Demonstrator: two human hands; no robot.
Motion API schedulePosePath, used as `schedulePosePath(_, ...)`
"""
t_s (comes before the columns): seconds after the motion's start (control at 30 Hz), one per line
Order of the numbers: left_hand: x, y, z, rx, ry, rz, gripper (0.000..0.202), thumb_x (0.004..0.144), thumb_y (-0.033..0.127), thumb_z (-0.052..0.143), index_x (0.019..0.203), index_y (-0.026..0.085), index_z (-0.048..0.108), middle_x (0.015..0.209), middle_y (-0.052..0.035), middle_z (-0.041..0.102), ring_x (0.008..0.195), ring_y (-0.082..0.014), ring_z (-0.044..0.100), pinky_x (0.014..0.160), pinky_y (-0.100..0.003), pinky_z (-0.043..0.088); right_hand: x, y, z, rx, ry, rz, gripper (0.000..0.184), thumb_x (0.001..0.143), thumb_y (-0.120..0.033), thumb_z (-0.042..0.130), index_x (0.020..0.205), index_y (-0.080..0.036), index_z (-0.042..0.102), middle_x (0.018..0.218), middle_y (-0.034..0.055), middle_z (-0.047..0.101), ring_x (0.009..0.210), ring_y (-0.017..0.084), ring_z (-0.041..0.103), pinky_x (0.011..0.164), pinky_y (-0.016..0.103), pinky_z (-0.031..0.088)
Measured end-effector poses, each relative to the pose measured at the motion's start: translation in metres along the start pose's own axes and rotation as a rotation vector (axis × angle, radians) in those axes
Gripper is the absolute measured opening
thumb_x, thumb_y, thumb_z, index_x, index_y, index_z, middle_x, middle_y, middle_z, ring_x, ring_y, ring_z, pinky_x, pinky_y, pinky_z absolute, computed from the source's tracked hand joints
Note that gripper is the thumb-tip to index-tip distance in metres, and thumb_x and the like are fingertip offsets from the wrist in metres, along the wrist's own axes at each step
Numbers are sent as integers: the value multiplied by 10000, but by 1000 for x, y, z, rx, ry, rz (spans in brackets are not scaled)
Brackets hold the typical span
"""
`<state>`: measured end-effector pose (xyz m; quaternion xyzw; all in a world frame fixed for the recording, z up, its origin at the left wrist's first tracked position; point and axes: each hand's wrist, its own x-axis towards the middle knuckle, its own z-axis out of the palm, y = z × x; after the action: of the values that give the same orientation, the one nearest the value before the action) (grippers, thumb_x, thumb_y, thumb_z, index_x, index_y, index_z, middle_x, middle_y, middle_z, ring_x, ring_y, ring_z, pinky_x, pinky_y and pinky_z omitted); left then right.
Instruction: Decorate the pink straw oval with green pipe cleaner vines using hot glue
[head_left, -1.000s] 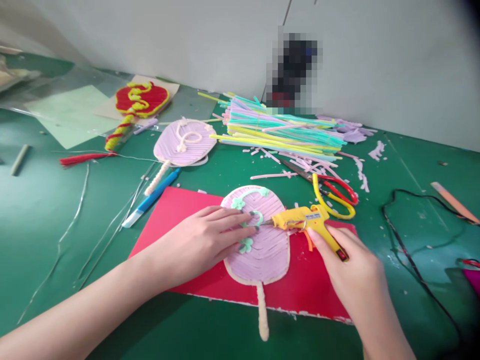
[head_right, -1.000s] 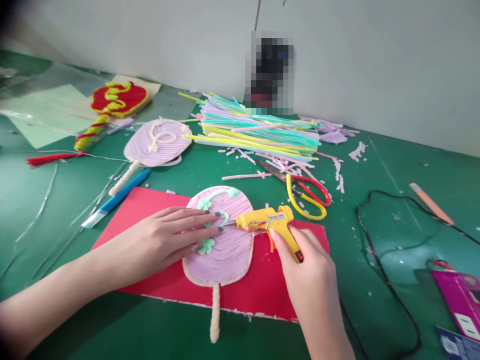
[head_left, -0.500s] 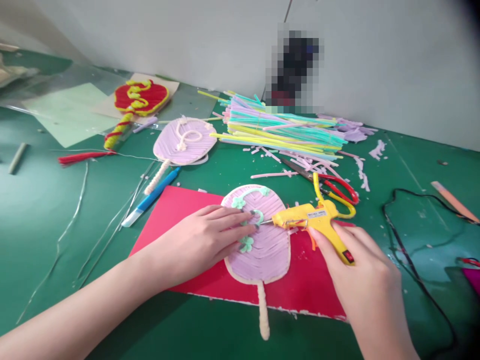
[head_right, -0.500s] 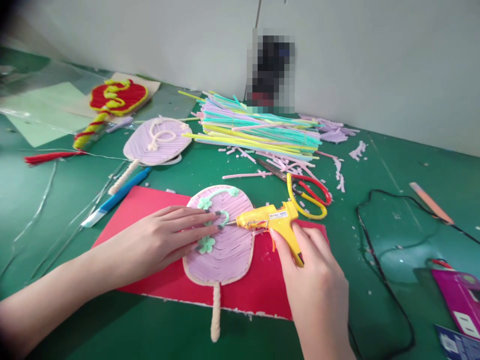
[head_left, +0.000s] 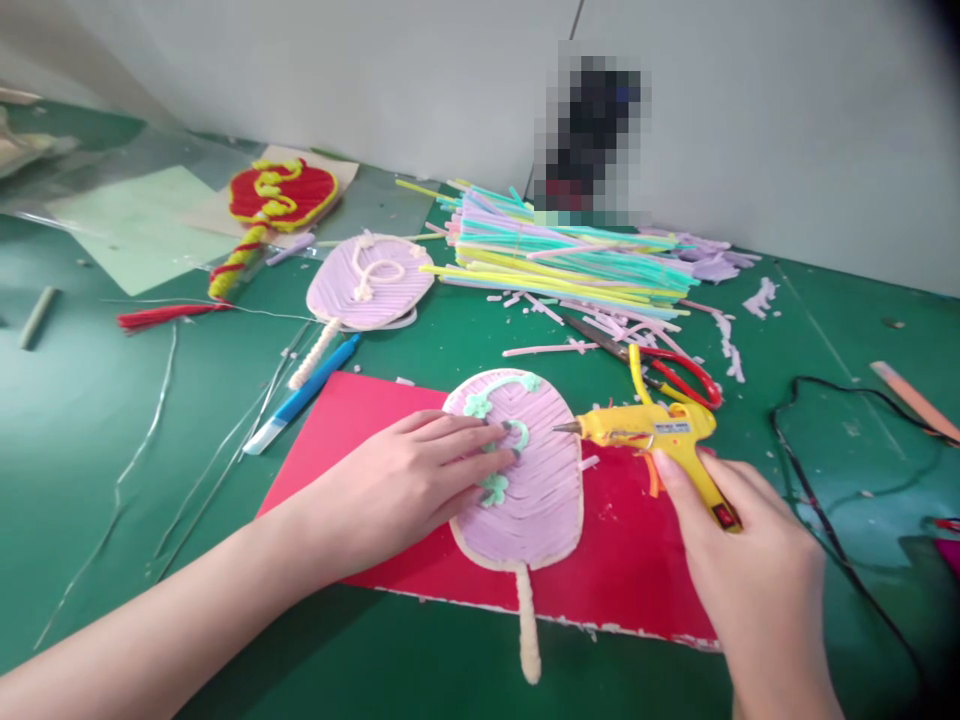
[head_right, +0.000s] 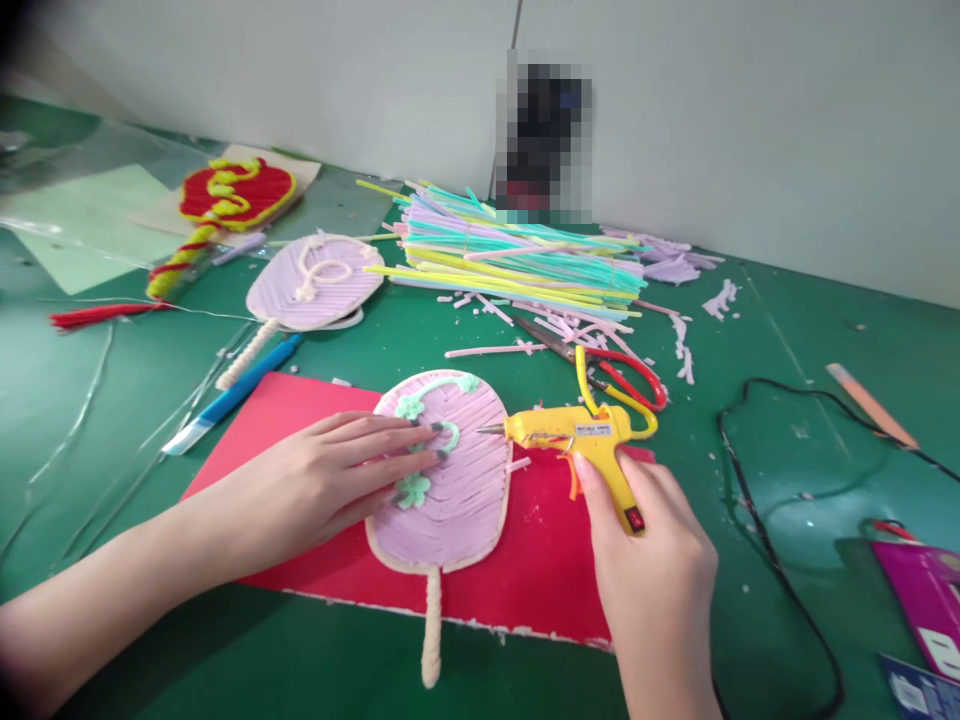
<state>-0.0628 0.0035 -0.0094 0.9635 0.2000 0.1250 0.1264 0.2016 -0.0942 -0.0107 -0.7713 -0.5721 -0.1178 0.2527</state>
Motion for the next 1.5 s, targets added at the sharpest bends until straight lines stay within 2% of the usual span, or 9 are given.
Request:
schedulePosePath(0.23, 2, 0, 0, 9, -12, -9, 363, 970, 233, 375, 1305, 215, 512, 1350, -47, 541, 1216, -192, 518, 1041, -375, 412, -2, -4, 4, 19, 24, -135, 294, 846, -393, 593, 928, -121, 667, 873, 84, 683, 721, 175, 647, 641, 250, 484)
schedulePosePath(0.43, 0, -1, -1, 3, -13, -3, 378, 968, 252, 388, 1330, 206, 486, 1352, -45, 540, 1223, -186, 512, 1045, -362, 413, -2, -5, 7, 21, 42, -157, 280, 845, -363, 604, 941, -105, 658, 868, 89, 677, 722, 172, 640, 662, 250, 483)
schedulePosePath(0.63, 2, 2, 0, 68, 22, 24, 360, 972, 237, 370, 1282, 163, 536, 1312, -62, 574, 1185, -213, 548, 1006, -385, 454, -3, -1, 8, 34, 26, -128, 283, 858, -369, 584, 962, -115, 655, 893, 92, 673, 758, 183, 643, 675, 258, 482)
schedulePosePath(0.83, 2, 4, 0, 100, 34, 33, 353, 971, 228, 368, 1270, 168, 546, 1303, -69, 581, 1183, -224, 553, 985, -395, 473, -3, 1, 8, 42, 16, -110, 304, 863, -389, 569, 940, -110, 661, 870, 92, 672, 740, 179, 640, 665, 253, 478)
schedulePosePath(1.03, 1, 4, 3, 102, 18, 28, 356, 971, 228, 371, 1281, 165, 536, 1322, -65, 565, 1202, -232, 537, 997, -417, 464, -1, 11, 6, 27, 8, -23, 348, 858, -435, 555, 904, -108, 666, 831, 90, 660, 714, 191, 631, 626, 267, 461)
schedulePosePath(1.33, 1, -3, 0, 27, 45, 35, 362, 967, 236, 383, 1291, 170, 532, 1299, -67, 584, 1179, -195, 555, 1017, -367, 449, -2, 13, 12, 38, 23, 32, 384, 852, -479, 541, 899, -118, 665, 816, 92, 661, 712, 197, 628, 613, 270, 447)
schedulePosePath(1.5, 2, -1, -1, 29, 58, 17, 348, 967, 237, 386, 1264, 174, 555, 1314, -66, 572, 1177, -201, 558, 1016, -378, 453, -3, 17, 15, 45, 19, 86, 384, 851, -487, 538, 888, -126, 664, 788, 77, 651, 685, 179, 618, 601, 259, 438)
